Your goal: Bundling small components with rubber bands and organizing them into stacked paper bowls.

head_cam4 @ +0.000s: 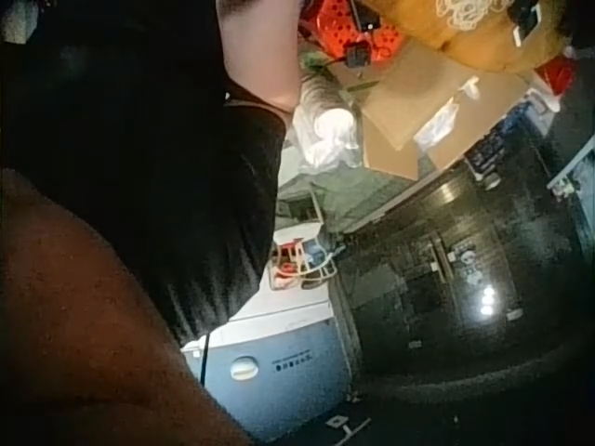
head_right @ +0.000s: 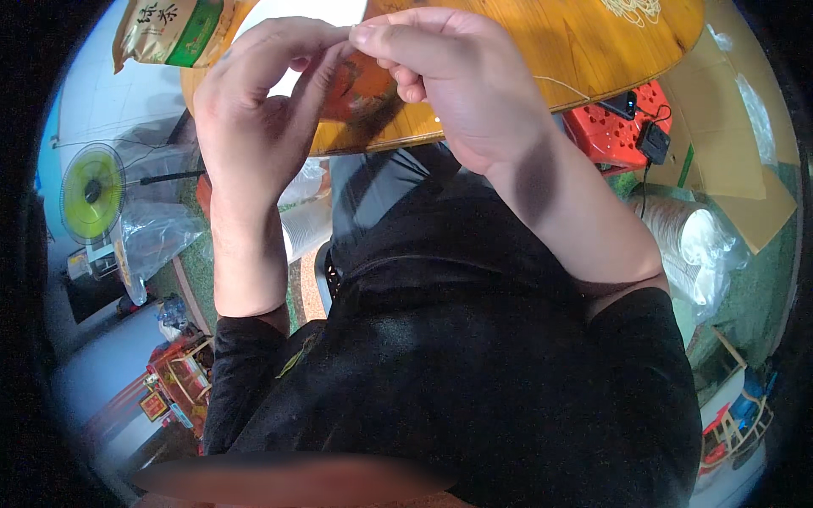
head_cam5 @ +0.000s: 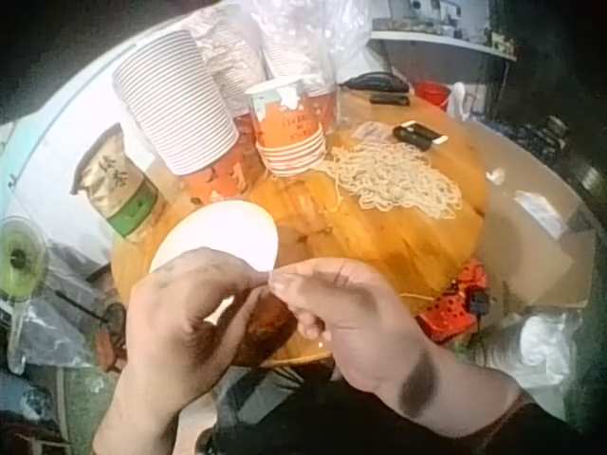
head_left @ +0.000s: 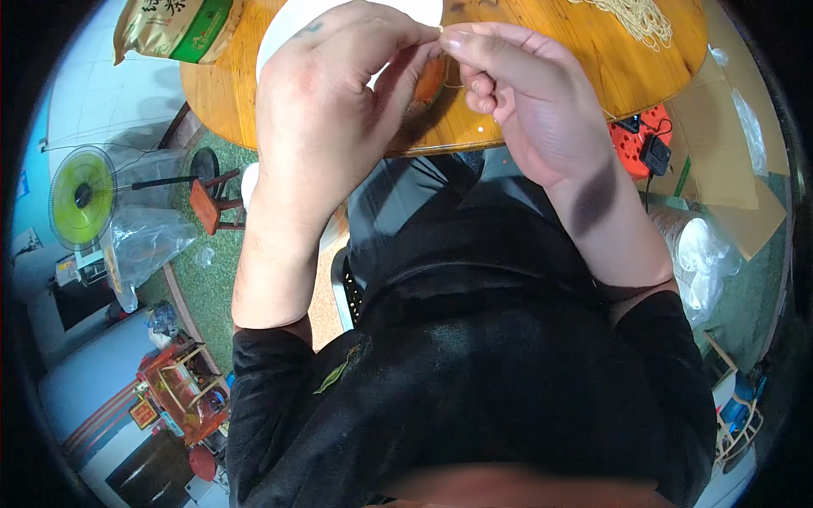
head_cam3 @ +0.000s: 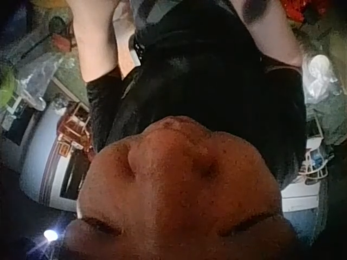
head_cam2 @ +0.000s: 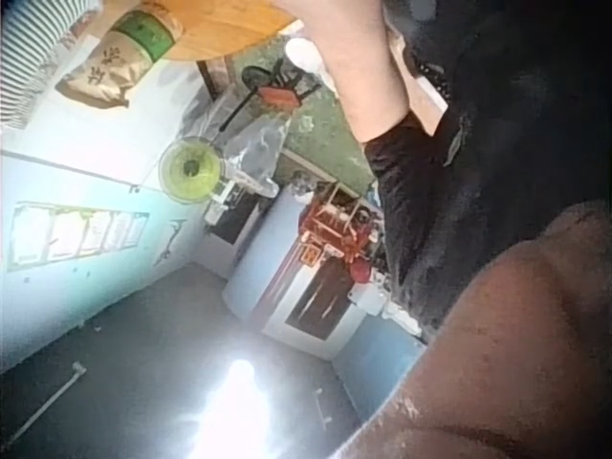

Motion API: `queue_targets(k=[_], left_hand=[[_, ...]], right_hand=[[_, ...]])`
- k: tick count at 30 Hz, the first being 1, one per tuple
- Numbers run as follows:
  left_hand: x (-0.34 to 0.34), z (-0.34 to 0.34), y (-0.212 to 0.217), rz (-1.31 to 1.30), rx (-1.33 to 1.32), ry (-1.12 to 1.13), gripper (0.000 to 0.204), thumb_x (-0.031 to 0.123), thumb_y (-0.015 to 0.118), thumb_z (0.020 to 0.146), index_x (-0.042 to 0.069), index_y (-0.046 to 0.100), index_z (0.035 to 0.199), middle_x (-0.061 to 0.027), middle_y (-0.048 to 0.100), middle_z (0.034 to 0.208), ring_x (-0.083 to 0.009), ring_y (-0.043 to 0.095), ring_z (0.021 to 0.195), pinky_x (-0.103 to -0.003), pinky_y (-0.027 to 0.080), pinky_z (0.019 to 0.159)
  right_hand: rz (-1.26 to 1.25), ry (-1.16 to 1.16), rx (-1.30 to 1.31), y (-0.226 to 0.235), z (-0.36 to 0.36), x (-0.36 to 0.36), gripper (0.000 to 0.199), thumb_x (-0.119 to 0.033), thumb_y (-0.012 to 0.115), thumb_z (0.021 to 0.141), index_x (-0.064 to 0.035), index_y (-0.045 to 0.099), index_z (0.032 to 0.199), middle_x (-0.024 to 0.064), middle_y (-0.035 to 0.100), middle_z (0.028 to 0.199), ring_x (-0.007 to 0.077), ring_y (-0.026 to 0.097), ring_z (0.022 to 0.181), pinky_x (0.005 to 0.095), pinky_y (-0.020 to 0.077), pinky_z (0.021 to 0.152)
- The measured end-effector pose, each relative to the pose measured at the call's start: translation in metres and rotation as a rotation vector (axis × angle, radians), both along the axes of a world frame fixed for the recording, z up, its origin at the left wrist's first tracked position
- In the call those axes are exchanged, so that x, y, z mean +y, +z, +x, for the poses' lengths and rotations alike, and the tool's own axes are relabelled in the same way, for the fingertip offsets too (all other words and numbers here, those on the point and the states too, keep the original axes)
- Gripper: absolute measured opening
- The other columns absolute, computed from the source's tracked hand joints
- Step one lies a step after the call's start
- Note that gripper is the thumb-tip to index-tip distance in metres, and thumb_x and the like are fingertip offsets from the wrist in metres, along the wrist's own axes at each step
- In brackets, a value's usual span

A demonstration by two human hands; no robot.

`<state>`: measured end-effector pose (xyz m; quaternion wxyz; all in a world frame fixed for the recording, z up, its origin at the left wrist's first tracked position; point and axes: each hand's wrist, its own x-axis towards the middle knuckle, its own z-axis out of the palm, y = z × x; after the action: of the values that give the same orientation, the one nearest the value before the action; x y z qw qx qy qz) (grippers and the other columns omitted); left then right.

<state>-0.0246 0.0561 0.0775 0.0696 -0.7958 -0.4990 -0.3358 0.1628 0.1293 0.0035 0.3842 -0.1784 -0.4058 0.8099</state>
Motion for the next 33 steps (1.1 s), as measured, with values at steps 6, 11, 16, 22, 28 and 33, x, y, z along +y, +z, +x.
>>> queue_targets(k=[6,11,16,22,28,33], left_hand=[[-0.002,0.004,-0.001,-0.089,-0.062,0.036,0.010,-0.003,0.079,0.096,-0.001,0.076,0.105,-0.0086,0.076,0.099,-0.0164,0.072,0.086,-0.029,0.059,0.078],[-0.002,-0.012,-0.014,-0.314,-0.476,0.004,0.009,0.002,0.073,0.106,-0.004,0.070,0.113,-0.0038,0.073,0.104,-0.0115,0.071,0.092,-0.026,0.059,0.085],[-0.002,-0.020,-0.013,-0.449,-0.697,0.030,0.011,0.003,0.070,0.109,-0.004,0.068,0.118,-0.0037,0.073,0.107,-0.0115,0.071,0.098,-0.026,0.058,0.089],[0.000,-0.023,-0.012,-0.477,-0.689,-0.067,0.012,0.004,0.069,0.110,-0.004,0.067,0.119,-0.0042,0.073,0.107,-0.0116,0.071,0.099,-0.025,0.057,0.091],[-0.001,-0.023,-0.011,-0.507,-0.672,-0.041,0.013,0.005,0.068,0.110,-0.004,0.067,0.120,-0.0048,0.073,0.108,-0.0112,0.070,0.100,-0.025,0.057,0.091],[-0.001,-0.027,-0.010,-0.498,-0.612,-0.062,0.007,0.004,0.062,0.112,-0.002,0.064,0.113,-0.0038,0.070,0.107,-0.0117,0.070,0.101,-0.027,0.056,0.093]], right_hand=[[-0.012,0.008,0.009,-0.003,-0.003,0.000,0.027,-0.017,0.069,0.107,0.0046,0.075,0.121,-0.0010,0.064,0.091,0.0055,0.055,0.080,0.0216,0.0454,0.071],[-0.007,0.006,0.023,-0.007,-0.006,-0.001,0.027,-0.020,0.069,0.109,0.0029,0.076,0.121,-0.0007,0.065,0.091,0.0055,0.056,0.079,0.0218,0.0451,0.071],[0.136,-0.291,-0.075,0.016,-0.017,-0.014,0.007,0.001,0.077,0.094,-0.0021,0.073,0.089,0.0085,0.066,0.088,0.0173,0.064,0.078,0.0308,0.0504,0.069],[0.500,-0.284,-0.224,-0.016,-0.013,-0.014,0.028,0.009,0.078,0.097,0.0035,0.069,0.122,0.0066,0.075,0.104,0.0098,0.074,0.099,0.0242,0.0607,0.092],[0.506,-0.239,-0.304,-0.008,-0.011,-0.018,0.013,-0.006,0.078,0.101,0.0041,0.077,0.108,0.0097,0.081,0.103,0.0132,0.078,0.099,0.0247,0.0605,0.087],[0.468,-0.248,-0.211,-0.014,-0.010,-0.014,0.007,-0.005,0.074,0.103,0.0025,0.074,0.102,0.0059,0.079,0.094,0.0085,0.073,0.086,0.0259,0.0574,0.077]])
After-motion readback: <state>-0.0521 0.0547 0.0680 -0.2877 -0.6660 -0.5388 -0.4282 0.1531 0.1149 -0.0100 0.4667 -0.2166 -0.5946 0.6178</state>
